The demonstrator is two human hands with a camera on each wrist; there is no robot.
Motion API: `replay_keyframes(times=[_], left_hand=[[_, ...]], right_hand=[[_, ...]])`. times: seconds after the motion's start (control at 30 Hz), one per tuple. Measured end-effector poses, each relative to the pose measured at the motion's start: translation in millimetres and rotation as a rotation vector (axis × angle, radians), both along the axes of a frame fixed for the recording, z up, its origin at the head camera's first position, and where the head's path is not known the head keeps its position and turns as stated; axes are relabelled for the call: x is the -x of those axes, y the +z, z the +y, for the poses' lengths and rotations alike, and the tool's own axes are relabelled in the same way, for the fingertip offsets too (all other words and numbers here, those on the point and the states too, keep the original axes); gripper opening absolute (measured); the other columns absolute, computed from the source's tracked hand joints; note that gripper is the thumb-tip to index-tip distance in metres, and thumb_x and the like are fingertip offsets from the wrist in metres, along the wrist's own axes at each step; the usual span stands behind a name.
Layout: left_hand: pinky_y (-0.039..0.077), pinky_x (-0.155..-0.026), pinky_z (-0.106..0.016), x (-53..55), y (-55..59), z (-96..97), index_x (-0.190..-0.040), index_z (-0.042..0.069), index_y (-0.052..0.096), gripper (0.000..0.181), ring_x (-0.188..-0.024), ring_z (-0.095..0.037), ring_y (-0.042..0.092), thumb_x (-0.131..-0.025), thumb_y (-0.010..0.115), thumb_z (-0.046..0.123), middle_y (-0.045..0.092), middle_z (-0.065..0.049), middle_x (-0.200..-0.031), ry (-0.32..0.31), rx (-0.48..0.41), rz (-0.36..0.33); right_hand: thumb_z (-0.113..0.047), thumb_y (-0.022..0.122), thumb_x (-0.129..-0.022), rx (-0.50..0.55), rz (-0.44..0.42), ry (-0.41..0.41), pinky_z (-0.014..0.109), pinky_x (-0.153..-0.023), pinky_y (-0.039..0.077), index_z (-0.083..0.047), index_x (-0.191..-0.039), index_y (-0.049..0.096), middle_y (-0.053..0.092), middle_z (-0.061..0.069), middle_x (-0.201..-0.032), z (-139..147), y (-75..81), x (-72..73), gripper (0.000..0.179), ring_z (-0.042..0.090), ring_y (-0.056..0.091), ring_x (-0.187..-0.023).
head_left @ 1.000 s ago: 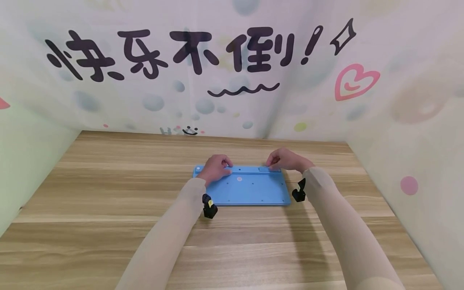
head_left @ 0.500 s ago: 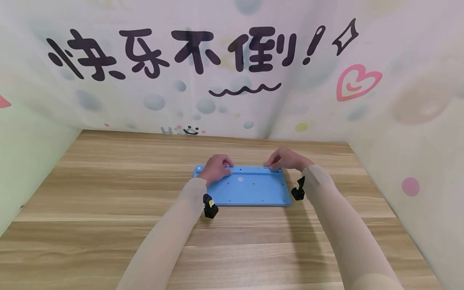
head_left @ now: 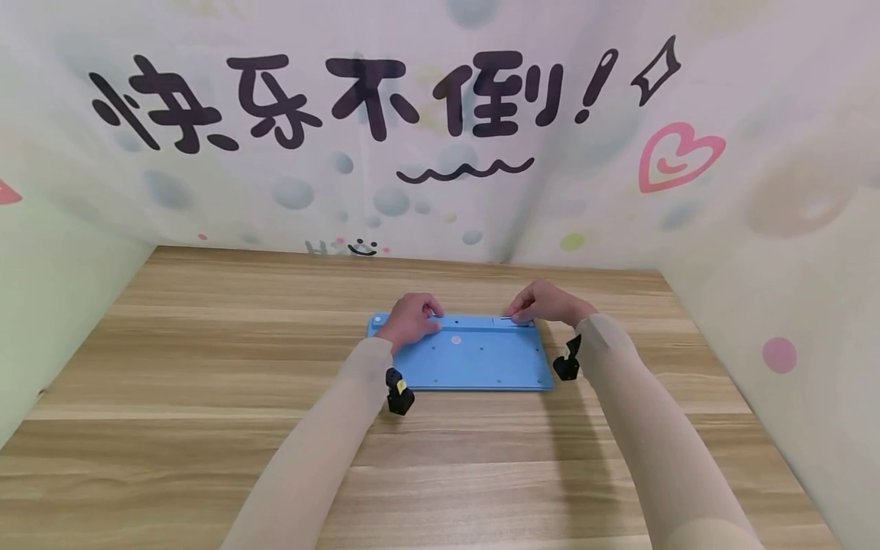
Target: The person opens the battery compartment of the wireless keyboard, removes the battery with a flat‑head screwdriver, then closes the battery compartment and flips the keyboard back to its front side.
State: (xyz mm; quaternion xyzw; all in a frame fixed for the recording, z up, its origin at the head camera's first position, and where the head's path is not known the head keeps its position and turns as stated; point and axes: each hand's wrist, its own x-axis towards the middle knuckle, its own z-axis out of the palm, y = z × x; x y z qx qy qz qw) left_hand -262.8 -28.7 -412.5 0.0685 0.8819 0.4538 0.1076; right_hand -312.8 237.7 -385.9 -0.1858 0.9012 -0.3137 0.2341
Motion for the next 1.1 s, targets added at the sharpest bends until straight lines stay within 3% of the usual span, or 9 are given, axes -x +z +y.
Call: replay_keyframes(times=[0.43,0.8,1.1], left_hand=[[0.038,-0.074,-0.030,-1.0,0.3,-0.8,-0.097,0.004,0.064,0.013,-0.086,-0.022,0.046,-0.084,0.065,0.004,0.052,-0.007,-0.088,-0.003,0.009,0.005],[0.037,-0.072,-0.030,-0.4,0.8,-1.5,-0.096,0.004,0.064,0.013,-0.084,-0.022,0.046,-0.084,0.065,0.004,0.052,-0.008,-0.088,-0.013,0.016,0.019],[0.037,-0.073,-0.030,-1.9,3.5,-0.4,-0.098,0.003,0.064,0.014,-0.086,-0.022,0.046,-0.084,0.065,0.004,0.053,-0.008,-0.090,-0.013,0.017,0.007]], right_hand=[[-0.006,0.065,-0.084,0.054,0.001,-0.018,0.031,-0.072,0.045,0.002,-0.096,0.069,0.065,0.007,-0.089,4.7,-7.9,0.4,0.014,0.019,0.050,-0.074],[-0.008,0.066,-0.084,0.058,-0.056,-0.051,0.032,-0.075,0.045,-0.001,-0.097,0.070,0.065,0.006,-0.090,4.1,-8.0,4.6,0.016,0.019,0.052,-0.077],[-0.008,0.069,-0.081,-0.006,-0.070,-0.066,0.034,-0.075,0.045,-0.002,-0.093,0.071,0.066,0.004,-0.088,0.8,-4.1,8.9,0.014,0.020,0.052,-0.078]])
